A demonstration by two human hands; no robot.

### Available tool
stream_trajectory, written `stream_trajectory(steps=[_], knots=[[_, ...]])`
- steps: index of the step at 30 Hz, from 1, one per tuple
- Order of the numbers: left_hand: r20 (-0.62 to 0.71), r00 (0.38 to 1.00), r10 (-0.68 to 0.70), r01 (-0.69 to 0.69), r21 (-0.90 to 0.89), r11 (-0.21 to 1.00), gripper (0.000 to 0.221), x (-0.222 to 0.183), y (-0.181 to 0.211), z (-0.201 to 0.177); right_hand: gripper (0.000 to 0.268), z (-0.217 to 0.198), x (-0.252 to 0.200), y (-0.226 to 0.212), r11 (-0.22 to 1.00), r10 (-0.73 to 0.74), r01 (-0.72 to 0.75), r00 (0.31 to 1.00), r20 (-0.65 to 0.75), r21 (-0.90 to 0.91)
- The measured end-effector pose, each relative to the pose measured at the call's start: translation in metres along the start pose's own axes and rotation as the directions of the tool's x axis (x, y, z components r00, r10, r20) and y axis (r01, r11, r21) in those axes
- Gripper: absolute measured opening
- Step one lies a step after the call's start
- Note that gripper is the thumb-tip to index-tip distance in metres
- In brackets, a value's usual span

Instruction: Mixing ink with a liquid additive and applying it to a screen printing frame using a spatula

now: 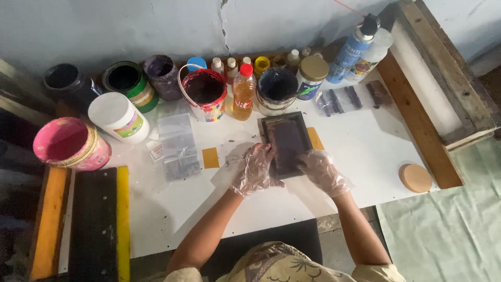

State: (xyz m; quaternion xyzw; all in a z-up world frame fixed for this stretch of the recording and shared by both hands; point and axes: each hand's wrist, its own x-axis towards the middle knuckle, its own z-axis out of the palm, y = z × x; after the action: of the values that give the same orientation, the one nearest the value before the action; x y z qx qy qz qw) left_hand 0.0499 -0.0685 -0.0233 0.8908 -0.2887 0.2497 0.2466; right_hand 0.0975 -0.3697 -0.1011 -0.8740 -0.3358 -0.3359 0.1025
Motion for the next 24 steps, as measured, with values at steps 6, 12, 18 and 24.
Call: stream_trajectory(steps=[6,12,18,24], knots=[[0.315,0.940,-0.131,0.119,0.055,0.991,0.115,0.011,0.012,-0.030,0.033,-0.107,0.151,-0.045,0.684,0.597,-0.713,0.428,0.679,-0.152],[-0.087,0.996,-0.017,0.017,-0.002,1.000,0.114,0.002,0.001,0.007,0.032,-0.058,0.189,-0.032,0.735,0.609,-0.659,0.538,0.582,-0.160],[-0.136,0.990,-0.029,0.031,0.011,0.999,0.098,0.020,0.018,-0.017,0.057,0.111,0.098,0.017,0.866,0.499,-0.501,0.864,0.069,0.006],[0.015,0.997,-0.082,0.082,-0.019,0.996,0.102,0.021,0.018,-0.028,0.047,0.036,0.137,-0.009,0.981,0.147,-0.164,0.977,-0.152,-0.103]])
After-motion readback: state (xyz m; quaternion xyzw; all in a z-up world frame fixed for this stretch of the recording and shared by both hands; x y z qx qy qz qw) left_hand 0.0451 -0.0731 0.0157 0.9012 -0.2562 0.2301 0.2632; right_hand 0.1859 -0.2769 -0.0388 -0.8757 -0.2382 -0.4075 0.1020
